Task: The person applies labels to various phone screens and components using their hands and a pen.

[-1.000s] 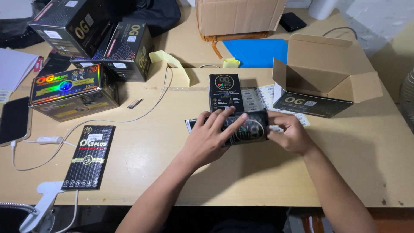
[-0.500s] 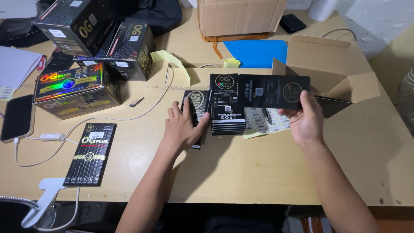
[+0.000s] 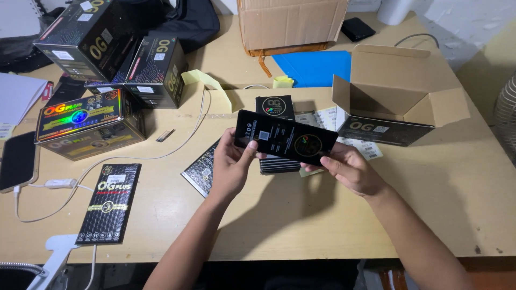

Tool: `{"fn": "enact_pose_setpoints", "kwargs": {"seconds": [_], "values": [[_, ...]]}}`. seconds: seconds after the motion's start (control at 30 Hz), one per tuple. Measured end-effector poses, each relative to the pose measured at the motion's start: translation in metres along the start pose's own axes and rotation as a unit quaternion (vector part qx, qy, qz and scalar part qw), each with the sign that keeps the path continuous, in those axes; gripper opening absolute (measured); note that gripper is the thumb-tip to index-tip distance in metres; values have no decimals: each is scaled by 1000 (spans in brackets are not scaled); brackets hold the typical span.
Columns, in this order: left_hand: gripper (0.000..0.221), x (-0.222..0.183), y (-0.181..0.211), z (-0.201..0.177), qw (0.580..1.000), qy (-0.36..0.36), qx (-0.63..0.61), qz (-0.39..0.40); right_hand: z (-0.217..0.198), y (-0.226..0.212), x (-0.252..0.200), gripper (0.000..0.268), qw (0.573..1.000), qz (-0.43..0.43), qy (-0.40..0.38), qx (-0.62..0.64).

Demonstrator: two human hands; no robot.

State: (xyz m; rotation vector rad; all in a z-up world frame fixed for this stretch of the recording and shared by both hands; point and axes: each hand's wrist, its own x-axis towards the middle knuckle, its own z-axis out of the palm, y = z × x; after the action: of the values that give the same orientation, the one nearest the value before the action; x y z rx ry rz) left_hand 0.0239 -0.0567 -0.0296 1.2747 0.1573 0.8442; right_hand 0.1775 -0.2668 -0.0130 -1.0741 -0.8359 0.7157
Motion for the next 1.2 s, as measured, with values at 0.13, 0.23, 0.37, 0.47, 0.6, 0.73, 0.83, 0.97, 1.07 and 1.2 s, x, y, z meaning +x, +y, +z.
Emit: {"fn": "enact_pose_setpoints", "kwargs": {"seconds": [0.13,0.23,0.37,0.47,0.6,0.73,0.83,0.97,1.07,1.2], "values": [[23,1,3,-4,1000,19,-18,-15,-47,34,6,25,1000,2,-12,-26],[25,-1,11,-2,998,26,-38,-45,-58,45,11,22,1000,-10,25,-2],[21,1,6,-5,998,9,-1,-64,-71,53,15,15,996,4,83,42],[20,1,6,-5,998,-5,17,-64,-80,61,18,10,991,7,119,60],[29,-3,34,8,994,-62,-25,-89,-87,69,22,12,982,31,172,79],[27,-4,54,14,992,-89,-14,-84,-78,57,22,8,982,43,178,49],[30,-4,37,6,990,-109,14,-88,-55,36,21,14,978,-15,182,-97],[31,-5,23,4,986,-113,38,-118,-33,23,14,15,900,-135,229,-346],[28,-5,24,7,987,-94,40,-121,-8,15,10,9,862,-212,221,-403],[26,-5,12,5,990,-92,40,-98,17,7,4,7,848,-274,69,-449]]}}
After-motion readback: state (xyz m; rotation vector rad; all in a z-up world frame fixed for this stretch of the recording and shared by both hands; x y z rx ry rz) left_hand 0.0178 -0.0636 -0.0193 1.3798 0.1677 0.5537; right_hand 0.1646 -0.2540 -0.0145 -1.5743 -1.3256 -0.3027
